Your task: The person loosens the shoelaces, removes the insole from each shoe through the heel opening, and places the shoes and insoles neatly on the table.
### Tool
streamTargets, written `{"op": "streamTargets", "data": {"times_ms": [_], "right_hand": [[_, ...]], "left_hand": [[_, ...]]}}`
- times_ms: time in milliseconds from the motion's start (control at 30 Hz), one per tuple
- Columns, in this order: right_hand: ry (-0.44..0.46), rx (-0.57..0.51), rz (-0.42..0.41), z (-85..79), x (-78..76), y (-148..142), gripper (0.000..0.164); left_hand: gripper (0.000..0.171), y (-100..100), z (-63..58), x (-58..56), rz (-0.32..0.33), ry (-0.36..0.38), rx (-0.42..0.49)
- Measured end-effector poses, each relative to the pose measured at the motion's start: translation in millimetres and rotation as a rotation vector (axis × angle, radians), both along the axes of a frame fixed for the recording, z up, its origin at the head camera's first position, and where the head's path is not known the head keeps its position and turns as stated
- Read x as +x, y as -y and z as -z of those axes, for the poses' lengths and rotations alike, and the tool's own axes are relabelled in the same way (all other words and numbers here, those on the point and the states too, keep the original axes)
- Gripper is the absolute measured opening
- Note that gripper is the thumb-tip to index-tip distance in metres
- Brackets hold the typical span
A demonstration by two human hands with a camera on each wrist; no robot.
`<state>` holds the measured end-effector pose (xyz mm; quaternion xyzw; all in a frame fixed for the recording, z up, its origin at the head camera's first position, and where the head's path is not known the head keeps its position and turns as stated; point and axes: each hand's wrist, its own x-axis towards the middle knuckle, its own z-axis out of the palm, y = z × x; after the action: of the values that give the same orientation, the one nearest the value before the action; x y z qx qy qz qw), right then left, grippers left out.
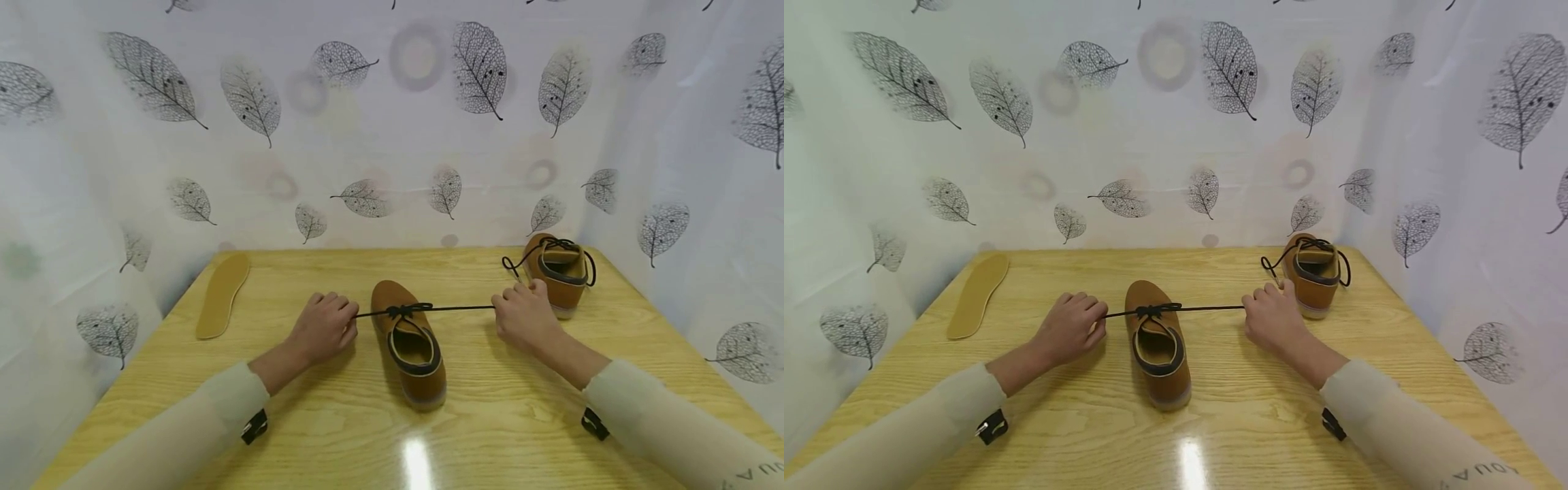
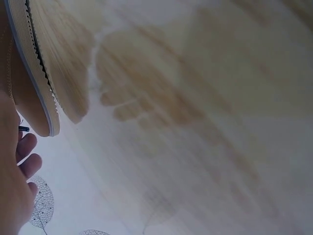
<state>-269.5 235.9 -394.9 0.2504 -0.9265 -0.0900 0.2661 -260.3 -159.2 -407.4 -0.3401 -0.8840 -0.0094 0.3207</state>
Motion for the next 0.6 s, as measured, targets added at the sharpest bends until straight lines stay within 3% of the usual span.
{"op": "streamTargets", "data": {"times_ms": [367,600], "right_hand": [[0.075,-0.038,0.032,-0.6,2.6,-7,0.027],[0.016,-0.029,0.020,0.3,2.9,-12,0.027]], "left_hand": [[0.007,6,0.1,2.1,-0.022,-0.015,-0.012],[0.010,9,-0.2,3.4,-0.009,-0.031,-0.009]]}}
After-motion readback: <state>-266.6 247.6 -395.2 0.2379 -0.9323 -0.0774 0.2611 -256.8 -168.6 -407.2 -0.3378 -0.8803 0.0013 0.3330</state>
